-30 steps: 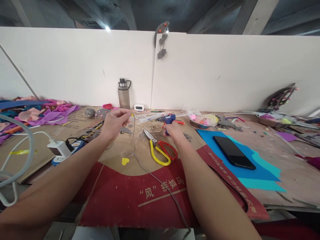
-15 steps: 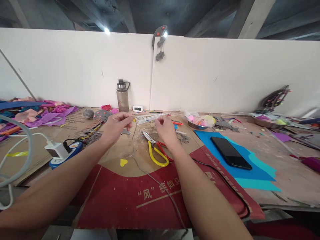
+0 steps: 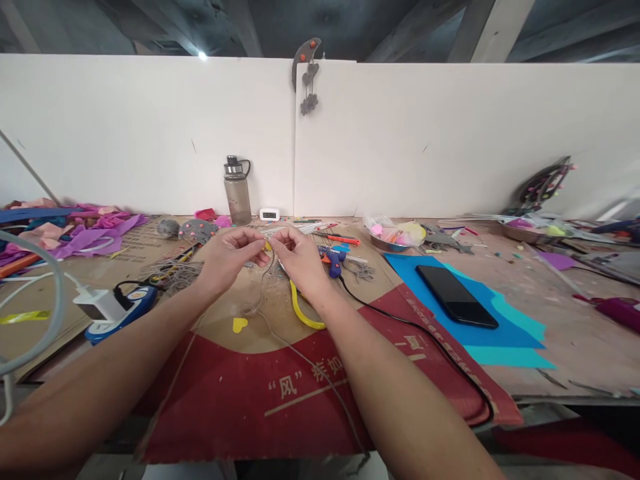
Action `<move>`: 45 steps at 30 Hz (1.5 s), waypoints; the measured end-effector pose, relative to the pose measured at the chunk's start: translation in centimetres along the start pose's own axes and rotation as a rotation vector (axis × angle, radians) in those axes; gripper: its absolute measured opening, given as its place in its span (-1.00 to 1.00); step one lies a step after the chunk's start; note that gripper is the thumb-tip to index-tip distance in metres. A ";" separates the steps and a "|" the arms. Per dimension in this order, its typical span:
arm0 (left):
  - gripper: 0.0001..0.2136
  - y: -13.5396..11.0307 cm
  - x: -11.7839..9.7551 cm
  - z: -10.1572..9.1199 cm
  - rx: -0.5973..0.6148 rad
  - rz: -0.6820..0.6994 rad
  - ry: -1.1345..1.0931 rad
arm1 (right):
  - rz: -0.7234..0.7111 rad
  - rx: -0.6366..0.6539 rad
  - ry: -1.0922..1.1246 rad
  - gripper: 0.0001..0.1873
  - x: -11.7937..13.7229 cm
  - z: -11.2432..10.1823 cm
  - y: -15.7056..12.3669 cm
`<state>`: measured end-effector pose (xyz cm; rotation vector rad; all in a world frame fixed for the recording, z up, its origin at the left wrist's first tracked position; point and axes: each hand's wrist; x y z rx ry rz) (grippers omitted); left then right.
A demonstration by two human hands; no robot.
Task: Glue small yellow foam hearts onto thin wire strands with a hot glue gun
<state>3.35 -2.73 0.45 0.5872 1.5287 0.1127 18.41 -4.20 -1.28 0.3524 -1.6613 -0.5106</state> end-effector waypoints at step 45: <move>-0.80 -0.1 -0.6 0.5 0.074 -0.209 -0.096 | 0.115 0.004 0.068 -0.79 0.4 -0.1 -0.3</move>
Point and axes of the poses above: each hand's wrist, its own y-axis towards the middle knuckle, its own z-axis out of the palm, x = y × z, and after that the axes turned 1 degree about y, right-handed
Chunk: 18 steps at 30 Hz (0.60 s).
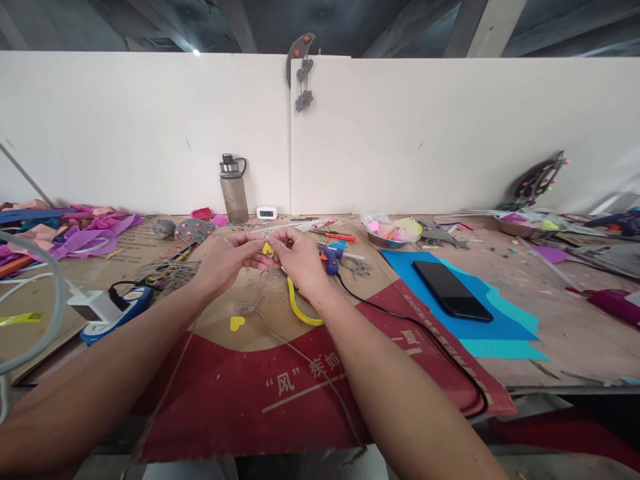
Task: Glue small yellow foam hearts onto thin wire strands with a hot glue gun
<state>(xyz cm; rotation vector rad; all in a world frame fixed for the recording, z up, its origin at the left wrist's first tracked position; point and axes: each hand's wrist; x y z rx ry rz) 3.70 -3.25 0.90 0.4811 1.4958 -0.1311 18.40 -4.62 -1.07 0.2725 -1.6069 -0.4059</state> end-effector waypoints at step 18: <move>-0.84 0.8 1.2 -0.9 -0.142 0.149 0.080 | -0.070 0.060 -0.049 -0.76 -0.2 -0.1 0.0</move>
Point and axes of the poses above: each hand's wrist, its own y-axis towards the middle knuckle, its own z-axis out of the palm, x = y × z, and after that the axes turned 1 degree about y, right-handed
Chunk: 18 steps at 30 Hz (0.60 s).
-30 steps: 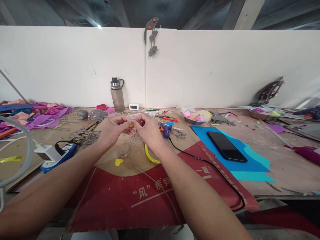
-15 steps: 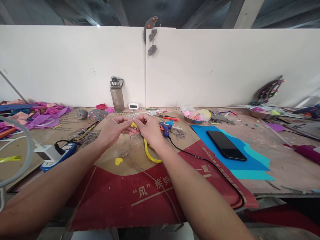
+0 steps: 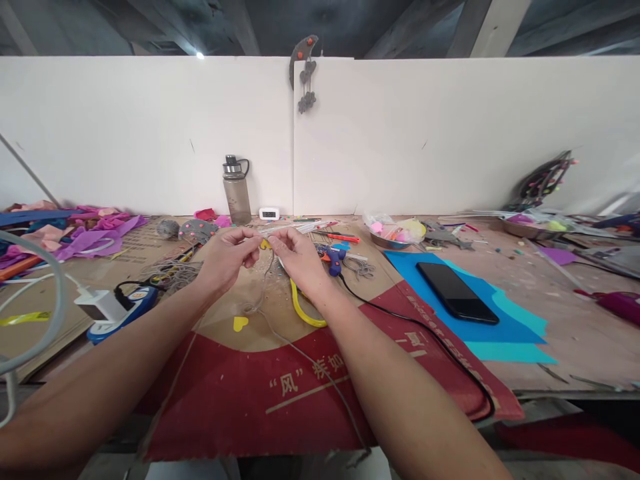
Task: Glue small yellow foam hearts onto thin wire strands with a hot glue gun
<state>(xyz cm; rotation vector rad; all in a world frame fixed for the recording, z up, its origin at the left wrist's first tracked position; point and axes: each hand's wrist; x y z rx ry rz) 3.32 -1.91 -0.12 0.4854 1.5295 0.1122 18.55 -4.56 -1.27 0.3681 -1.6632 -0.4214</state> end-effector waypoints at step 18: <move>-0.78 0.0 -1.1 -0.6 0.051 0.062 0.123 | -0.052 0.006 -0.076 -0.81 0.2 0.0 -0.2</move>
Point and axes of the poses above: each hand's wrist, its own y-axis towards the middle knuckle, its own z-axis out of the palm, x = y × z, and after that the axes turned 1 degree about y, right-handed
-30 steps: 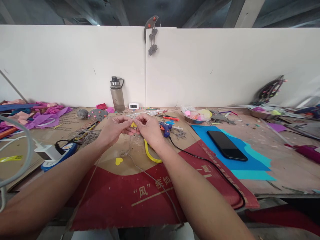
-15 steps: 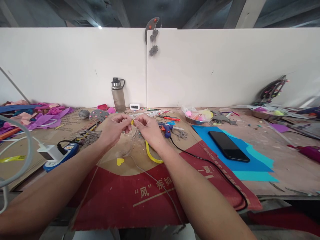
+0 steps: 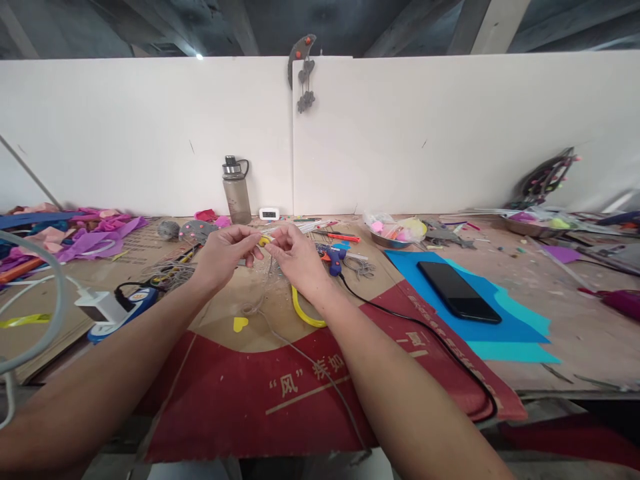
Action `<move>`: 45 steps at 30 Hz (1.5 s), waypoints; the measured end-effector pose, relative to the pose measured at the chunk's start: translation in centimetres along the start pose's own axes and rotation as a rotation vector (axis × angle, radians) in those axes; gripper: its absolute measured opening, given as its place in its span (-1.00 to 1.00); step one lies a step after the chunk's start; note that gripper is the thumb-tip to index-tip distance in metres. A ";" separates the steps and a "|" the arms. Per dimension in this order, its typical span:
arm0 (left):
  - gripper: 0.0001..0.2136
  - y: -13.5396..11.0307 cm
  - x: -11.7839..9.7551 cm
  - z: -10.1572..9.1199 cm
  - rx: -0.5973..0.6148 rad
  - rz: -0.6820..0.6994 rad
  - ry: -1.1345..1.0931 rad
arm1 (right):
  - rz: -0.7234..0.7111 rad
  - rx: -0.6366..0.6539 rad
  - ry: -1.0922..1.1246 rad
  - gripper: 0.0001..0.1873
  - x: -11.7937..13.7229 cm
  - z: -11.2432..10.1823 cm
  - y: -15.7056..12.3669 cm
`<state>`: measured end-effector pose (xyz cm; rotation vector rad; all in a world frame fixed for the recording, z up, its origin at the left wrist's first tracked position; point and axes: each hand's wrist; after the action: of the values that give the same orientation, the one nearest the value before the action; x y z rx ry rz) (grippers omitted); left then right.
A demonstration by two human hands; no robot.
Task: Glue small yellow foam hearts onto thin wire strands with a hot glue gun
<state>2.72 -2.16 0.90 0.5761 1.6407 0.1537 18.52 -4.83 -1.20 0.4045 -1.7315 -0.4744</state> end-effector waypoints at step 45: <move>-0.79 0.4 0.1 -0.4 -0.126 0.007 0.012 | 0.017 0.031 -0.131 -0.81 0.7 0.1 -0.3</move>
<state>2.44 -1.72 1.07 0.4859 1.6281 0.2643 18.31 -5.46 -0.84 0.3871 -1.8695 -0.4710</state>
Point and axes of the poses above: each hand's wrist, its own y-axis towards the middle knuckle, its own z-axis out of the palm, x = y × z, and after that the axes turned 1 degree about y, right-handed
